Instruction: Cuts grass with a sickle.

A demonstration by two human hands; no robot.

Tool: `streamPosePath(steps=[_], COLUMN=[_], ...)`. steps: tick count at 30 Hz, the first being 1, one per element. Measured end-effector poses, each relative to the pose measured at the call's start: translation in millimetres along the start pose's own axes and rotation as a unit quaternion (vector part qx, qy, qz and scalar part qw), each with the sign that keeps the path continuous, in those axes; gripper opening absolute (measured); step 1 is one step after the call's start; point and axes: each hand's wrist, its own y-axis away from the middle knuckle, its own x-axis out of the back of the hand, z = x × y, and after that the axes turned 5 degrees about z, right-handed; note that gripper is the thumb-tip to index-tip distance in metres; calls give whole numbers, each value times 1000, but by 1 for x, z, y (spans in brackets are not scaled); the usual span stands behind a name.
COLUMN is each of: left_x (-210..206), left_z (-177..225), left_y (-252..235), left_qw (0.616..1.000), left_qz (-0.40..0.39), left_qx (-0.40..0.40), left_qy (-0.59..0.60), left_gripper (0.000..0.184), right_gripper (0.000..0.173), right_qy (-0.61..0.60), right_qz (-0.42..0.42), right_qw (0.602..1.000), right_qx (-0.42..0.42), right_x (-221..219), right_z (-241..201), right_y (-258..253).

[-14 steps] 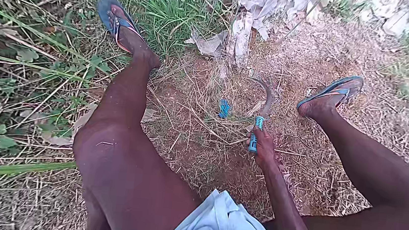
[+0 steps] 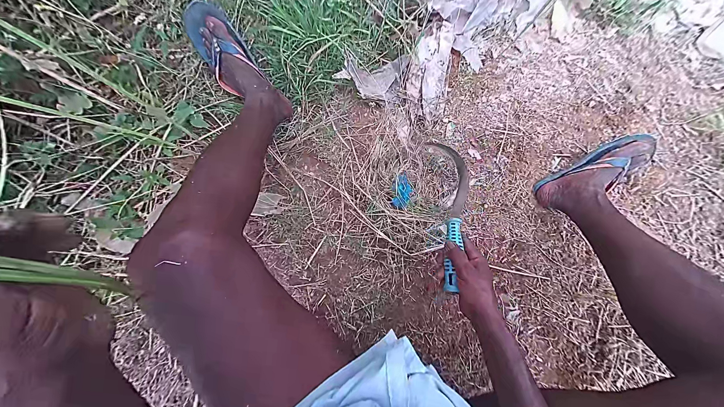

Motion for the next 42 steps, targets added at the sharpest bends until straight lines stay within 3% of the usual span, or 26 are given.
streamPosePath(steps=[2, 6, 11, 14, 16, 18, 21, 24, 26, 29, 34, 37, 42], left_x=[-1, -29, 35, 58, 60, 54, 29, -22, -64, -116, -144, -161, -198], left_z=[-35, -42, -39, -31, -31, -29, -24, -33, -47, -74, -122, -135, -179], left_y=[-4, 12, 9, 19, 31, 43, 63, 88, 108, 126, 137, 143, 157], left_qw=[994, 992, 994, 992, 984, 968, 928, 923, 941, 914, 861, 834, 855], left_qz=[-27, 39, 5, 17, -32, -131, -282, -313, -273, -275, -276, -269, -239], left_qx=[-86, -82, -2, -26, -41, -35, 24, 118, 183, 248, 217, 268, 317], left_qy=[67, 89, 112, 123, 170, 211, 243, 192, 76, -167, -367, -400, -333], left_gripper=[27, 21, 38, 35, 31, 30, 29, 31, 33, 69, 85, 97, 104], right_gripper=[38, 45, 45, 46, 48, 52, 58, 58, 55, 52, 49, 49, 51], right_qy=[-23, -16, 2, 4, 25, 55, 125, 178, 228, 329, 499, 558, 576], right_qz=[22, 50, 38, 28, 27, 6, -34, -97, -147, -189, -241, -232, -180], right_qw=[999, 998, 997, 996, 995, 991, 974, 951, 932, 891, 803, 765, 762], right_qx=[7, 27, 72, 82, 94, 123, 187, 234, 242, 248, 221, 221, 232], right_x=[2, 12, 19, 10, 10, 14, 22, 25, 21, 4, -38, -42, -6], right_z=[-6, -17, -18, -23, -25, -27, -27, -32, -36, -39, -48, -54, -72], right_y=[-4, -4, -3, -7, -6, -3, 3, 10, 10, 10, 1, -16, -41])
